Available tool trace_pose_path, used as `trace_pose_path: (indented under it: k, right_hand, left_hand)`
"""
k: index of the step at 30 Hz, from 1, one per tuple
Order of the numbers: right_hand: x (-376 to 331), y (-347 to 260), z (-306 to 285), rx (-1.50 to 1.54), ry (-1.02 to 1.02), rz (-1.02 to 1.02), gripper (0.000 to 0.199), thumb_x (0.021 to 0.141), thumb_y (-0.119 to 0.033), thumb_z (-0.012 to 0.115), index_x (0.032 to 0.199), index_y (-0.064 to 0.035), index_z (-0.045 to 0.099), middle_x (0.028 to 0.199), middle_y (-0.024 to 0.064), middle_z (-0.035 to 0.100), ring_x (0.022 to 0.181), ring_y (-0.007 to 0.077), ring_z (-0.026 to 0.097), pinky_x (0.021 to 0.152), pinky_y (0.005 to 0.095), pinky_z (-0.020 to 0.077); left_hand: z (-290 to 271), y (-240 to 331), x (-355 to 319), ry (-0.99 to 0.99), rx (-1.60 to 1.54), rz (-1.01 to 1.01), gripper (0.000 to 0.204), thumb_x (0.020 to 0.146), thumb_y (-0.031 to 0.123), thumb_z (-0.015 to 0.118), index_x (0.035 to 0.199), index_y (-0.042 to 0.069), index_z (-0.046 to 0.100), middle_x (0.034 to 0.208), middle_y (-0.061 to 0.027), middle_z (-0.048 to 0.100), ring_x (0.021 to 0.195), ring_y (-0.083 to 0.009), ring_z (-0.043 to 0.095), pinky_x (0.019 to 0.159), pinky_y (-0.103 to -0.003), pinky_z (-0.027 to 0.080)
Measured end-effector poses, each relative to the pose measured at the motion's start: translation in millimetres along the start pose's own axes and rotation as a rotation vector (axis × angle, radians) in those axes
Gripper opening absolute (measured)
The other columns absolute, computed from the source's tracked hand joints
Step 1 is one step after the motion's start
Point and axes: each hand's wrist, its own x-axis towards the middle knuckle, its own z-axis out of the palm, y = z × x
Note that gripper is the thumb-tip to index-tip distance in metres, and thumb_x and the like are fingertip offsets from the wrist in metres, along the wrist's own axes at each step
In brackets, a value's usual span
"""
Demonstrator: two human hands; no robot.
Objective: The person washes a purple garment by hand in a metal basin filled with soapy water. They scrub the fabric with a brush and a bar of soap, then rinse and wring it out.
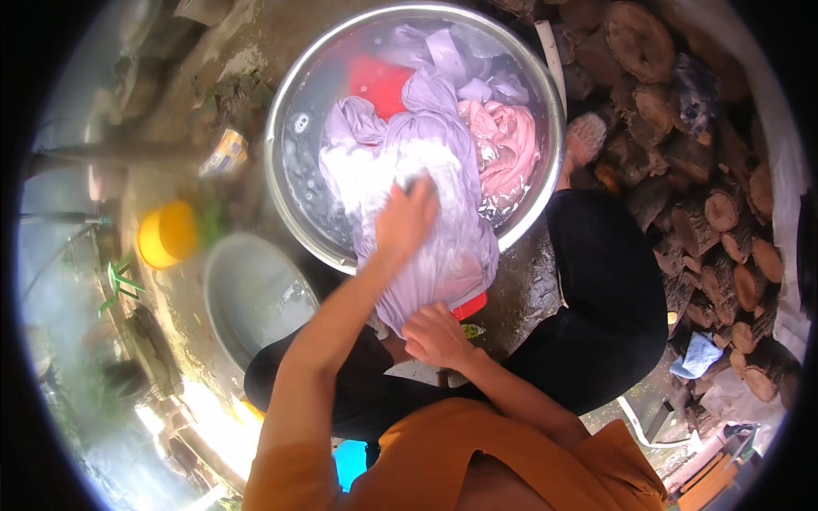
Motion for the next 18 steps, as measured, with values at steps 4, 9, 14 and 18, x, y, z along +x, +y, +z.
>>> trace_pose_path:
  k: [4,9,14,18]
  right_hand:
    - [3.2,-7.6,5.5,0.005,0.129,-0.038,0.011,0.077,-0.016,0.066,0.076,-0.0120,0.056,0.079,0.0029,0.052,0.082,0.0229,0.053,0.073,0.0387,0.0367]
    - [-1.6,-11.6,7.4,0.023,-0.011,-0.009,0.011,0.081,-0.017,0.065,0.077,-0.0113,0.056,0.078,0.0028,0.052,0.080,0.0238,0.053,0.073,0.0391,0.0367]
    - [1.2,-0.1,3.3,0.055,0.053,0.017,0.012,0.077,-0.015,0.065,0.074,-0.0107,0.055,0.074,0.0046,0.051,0.077,0.0254,0.053,0.072,0.0394,0.0374]
    - [3.8,3.7,15.8,0.098,0.183,-0.035,0.014,0.075,-0.014,0.065,0.070,-0.0115,0.053,0.071,0.0042,0.051,0.072,0.0246,0.054,0.068,0.0384,0.0378]
  left_hand:
    - [21.3,8.0,-80.8,0.001,0.055,0.536,0.045,0.094,0.030,0.058,0.137,0.023,0.048,0.106,-0.0235,0.054,0.084,-0.0407,0.063,0.066,-0.048,0.055]
    - [12.7,34.0,56.9,0.158,0.174,0.184,0.042,0.091,0.027,0.062,0.130,0.019,0.050,0.102,-0.0187,0.057,0.087,-0.0345,0.064,0.065,-0.044,0.057]
    - [23.1,45.5,-31.3,0.056,0.077,0.369,0.045,0.091,0.028,0.061,0.133,0.019,0.049,0.104,-0.0196,0.057,0.089,-0.0357,0.064,0.064,-0.044,0.056]
    - [13.2,19.2,-47.2,0.013,0.114,0.653,0.050,0.091,0.028,0.061,0.138,0.021,0.047,0.108,-0.0196,0.055,0.091,-0.0357,0.063,0.069,-0.045,0.056]
